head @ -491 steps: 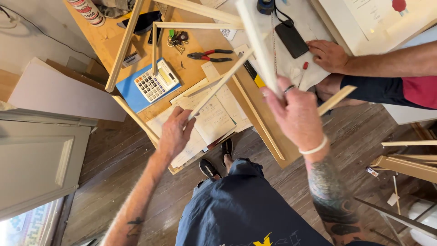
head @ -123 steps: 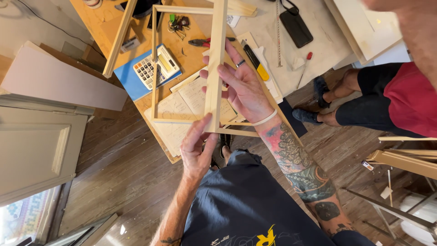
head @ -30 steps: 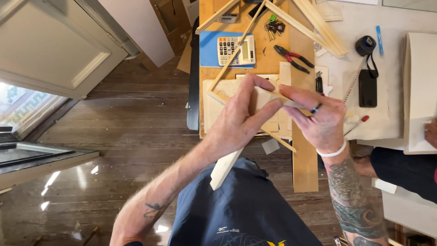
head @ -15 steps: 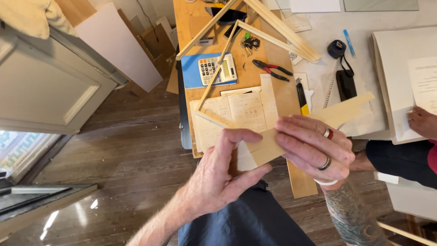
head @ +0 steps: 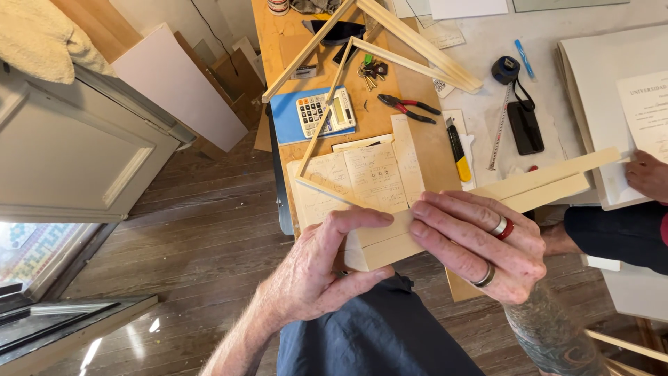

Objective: Measuring, marking, and assembling wooden frame components

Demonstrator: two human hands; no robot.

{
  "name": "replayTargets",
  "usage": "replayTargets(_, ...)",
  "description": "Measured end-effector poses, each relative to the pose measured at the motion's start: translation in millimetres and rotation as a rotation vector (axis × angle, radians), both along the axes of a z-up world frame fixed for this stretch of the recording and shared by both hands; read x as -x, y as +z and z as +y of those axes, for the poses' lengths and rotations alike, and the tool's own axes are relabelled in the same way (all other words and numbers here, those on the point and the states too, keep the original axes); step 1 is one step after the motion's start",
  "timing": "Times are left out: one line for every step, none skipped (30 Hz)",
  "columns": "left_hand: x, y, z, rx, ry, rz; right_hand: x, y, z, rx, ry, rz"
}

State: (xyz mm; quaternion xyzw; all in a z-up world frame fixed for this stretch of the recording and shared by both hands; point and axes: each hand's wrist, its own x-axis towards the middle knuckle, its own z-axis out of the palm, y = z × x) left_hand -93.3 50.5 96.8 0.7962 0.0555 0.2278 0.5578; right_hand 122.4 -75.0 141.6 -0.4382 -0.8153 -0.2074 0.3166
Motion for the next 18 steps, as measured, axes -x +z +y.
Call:
replayTargets(0.0, -1.3, -0.6, 0.0, -0.002, 0.001, -0.9, 0.4, -0.3, 0.0, -0.002, 0.001)
replayTargets(-0.4, -2.5, -0.5, -0.005, 0.004, -0.01, -2.1, 0.9, -0.1, 0.012, 0.01, -0.006)
replayTargets(-0.8, -3.7, -0.3, -0.011, 0.011, -0.021, -3.2, 1.3, 0.2, 0.024, 0.022, -0.013)
replayTargets(-0.9, -4.1, 0.0, -0.01, 0.01, -0.019, -4.0, 2.3, 1.9, 0.025, 0.021, -0.012)
replayTargets(-1.1, -4.6, 0.4, -0.001, 0.007, -0.04, -4.9, 3.3, 3.6, 0.01, 0.044, -0.041)
replayTargets(-1.9, -4.9, 1.7, 0.006, 0.002, -0.061, -6.1, 4.4, 5.7, -0.007, 0.064, -0.072)
replayTargets(-2.1, -6.4, 1.9, 0.004, -0.001, -0.061, -4.6, 4.8, 6.5, -0.008, 0.061, -0.071)
replayTargets(-2.2, -7.8, 1.8, 0.001, 0.015, -0.073, -3.0, 5.4, 6.8, 0.002, 0.047, -0.058)
replayTargets(-2.6, -9.3, 1.6, -0.003, 0.03, -0.086, -1.7, 5.9, 6.9, 0.012, 0.032, -0.045)
replayTargets(-0.4, -14.2, 2.6, -0.001, 0.022, -0.087, 1.7, 6.1, 7.4, 0.013, 0.025, -0.046)
replayTargets(1.3, -19.2, 3.5, 0.023, 0.034, -0.083, 4.5, 6.3, 7.7, 0.051, -0.013, 0.011)
replayTargets(0.9, -24.4, 4.7, 0.049, 0.04, -0.084, 6.4, 7.2, 7.0, 0.09, -0.057, 0.064)
replayTargets(5.8, -32.6, 5.6, 0.052, 0.025, -0.088, 3.7, 9.2, 8.2, 0.091, -0.072, 0.06)
replayTargets(10.3, -41.1, 6.8, 0.138, 0.077, -0.062, 0.9, 11.2, 8.9, 0.072, -0.105, 0.038)
replayTargets(14.3, -49.7, 8.2, 0.224, 0.128, -0.034, -2.3, 13.1, 9.6, 0.053, -0.138, 0.015)
replayTargets(20.6, -52.3, 12.7, 0.229, 0.108, -0.038, -15.3, 3.7, 0.9, 0.056, -0.159, 0.009)
replayTargets(26.7, -55.2, 17.9, 0.304, 0.16, -0.053, -28.4, -5.8, -8.1, 0.136, -0.203, -0.005)
replayTargets(34.7, -57.9, 22.9, 0.378, 0.217, -0.062, -40.1, -16.0, -17.1, 0.217, -0.244, -0.013)
